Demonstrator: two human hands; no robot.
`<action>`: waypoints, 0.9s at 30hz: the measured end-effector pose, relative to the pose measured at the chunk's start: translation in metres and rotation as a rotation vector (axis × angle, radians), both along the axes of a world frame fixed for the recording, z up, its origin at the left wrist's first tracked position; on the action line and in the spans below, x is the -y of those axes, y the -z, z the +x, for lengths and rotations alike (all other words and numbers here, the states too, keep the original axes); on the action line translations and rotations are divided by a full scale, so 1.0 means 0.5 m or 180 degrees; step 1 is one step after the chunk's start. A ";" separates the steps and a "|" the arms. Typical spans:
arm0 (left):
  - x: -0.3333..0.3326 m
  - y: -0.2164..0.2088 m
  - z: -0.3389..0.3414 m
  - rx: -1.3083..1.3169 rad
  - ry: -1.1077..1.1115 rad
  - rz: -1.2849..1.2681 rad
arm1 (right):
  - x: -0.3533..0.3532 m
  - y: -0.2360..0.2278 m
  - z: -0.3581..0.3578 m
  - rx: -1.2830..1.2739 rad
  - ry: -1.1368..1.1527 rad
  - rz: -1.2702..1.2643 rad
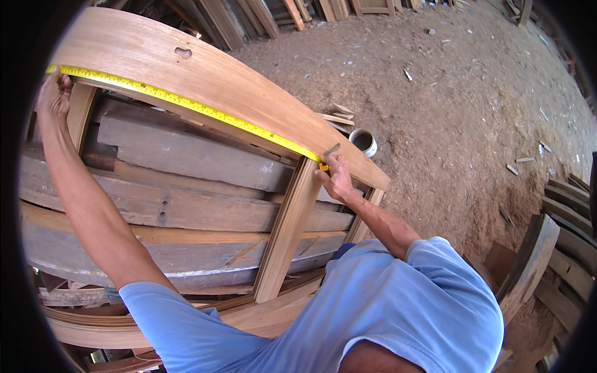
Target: The person measures standing wooden frames and planks using a measuring tape. The person then measures a wooden board on a workbench with the measuring tape and marks it using a pencil and a square ruler.
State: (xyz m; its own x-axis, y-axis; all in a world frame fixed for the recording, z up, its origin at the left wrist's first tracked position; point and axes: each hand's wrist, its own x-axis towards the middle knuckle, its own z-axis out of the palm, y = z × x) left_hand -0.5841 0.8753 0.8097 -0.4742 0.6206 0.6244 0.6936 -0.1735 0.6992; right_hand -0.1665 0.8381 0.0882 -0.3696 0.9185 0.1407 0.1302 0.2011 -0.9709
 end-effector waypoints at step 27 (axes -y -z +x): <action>0.000 0.261 0.266 -0.0166 -0.0497 0.0767 | -0.012 0.061 0.028 -0.0037 -0.0410 0.0058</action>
State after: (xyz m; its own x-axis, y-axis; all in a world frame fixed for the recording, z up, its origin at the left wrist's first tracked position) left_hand -0.4509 0.8751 0.6794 -0.5157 0.3735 0.7711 0.7589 -0.2186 0.6135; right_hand -0.1526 0.8442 0.0578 -0.4825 0.8608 0.1619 0.0909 0.2331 -0.9682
